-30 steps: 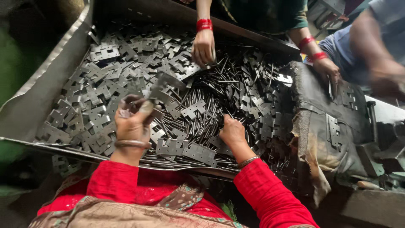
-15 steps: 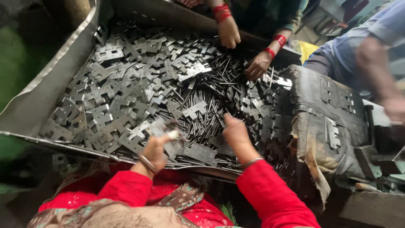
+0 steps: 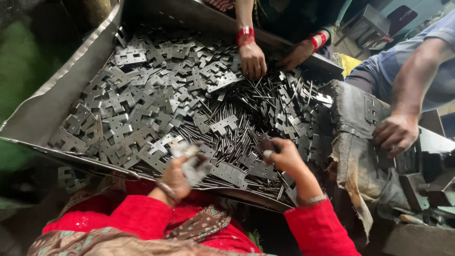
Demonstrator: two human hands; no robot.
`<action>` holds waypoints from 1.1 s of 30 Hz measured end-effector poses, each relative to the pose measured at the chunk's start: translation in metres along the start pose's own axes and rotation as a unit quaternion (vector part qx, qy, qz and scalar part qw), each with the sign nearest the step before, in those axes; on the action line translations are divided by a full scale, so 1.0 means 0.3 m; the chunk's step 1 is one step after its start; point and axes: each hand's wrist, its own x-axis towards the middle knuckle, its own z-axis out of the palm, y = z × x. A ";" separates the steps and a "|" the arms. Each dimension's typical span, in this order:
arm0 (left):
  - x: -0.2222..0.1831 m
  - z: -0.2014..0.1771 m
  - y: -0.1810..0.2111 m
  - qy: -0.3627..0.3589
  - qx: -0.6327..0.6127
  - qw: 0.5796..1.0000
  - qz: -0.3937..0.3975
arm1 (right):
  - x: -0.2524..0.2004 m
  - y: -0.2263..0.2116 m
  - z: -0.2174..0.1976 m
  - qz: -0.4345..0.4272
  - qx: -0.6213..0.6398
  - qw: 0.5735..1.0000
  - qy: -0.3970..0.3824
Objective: The person picks up and sorts metal parts from a large bin, placing some into a smaller container and others onto a workspace.
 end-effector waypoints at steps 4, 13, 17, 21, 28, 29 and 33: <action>0.007 0.109 -0.156 -0.065 -0.050 0.991 -0.104 | -0.156 -0.052 0.147 0.003 0.076 0.996 -0.045; 0.106 0.070 -0.357 0.020 -0.107 0.993 -0.052 | -0.307 -0.118 0.327 -0.311 -0.199 0.926 0.077; 0.107 0.105 -0.332 0.004 -0.201 0.978 -0.058 | -0.240 -0.145 0.324 -0.224 -0.244 0.930 0.162; 0.075 0.117 -0.313 0.028 -0.021 0.997 -0.067 | -0.210 -0.156 0.296 -0.188 -0.214 0.945 0.164; 0.155 0.059 -0.272 0.204 0.012 0.977 -0.066 | -0.256 -0.130 0.229 -0.129 -0.183 0.963 0.148; 0.171 0.037 -0.254 0.218 0.000 0.975 -0.040 | -0.259 -0.117 0.215 -0.140 -0.111 0.973 0.148; 0.198 -0.003 -0.268 0.117 -0.110 0.986 0.050 | -0.232 -0.091 0.126 -0.075 0.152 0.980 0.106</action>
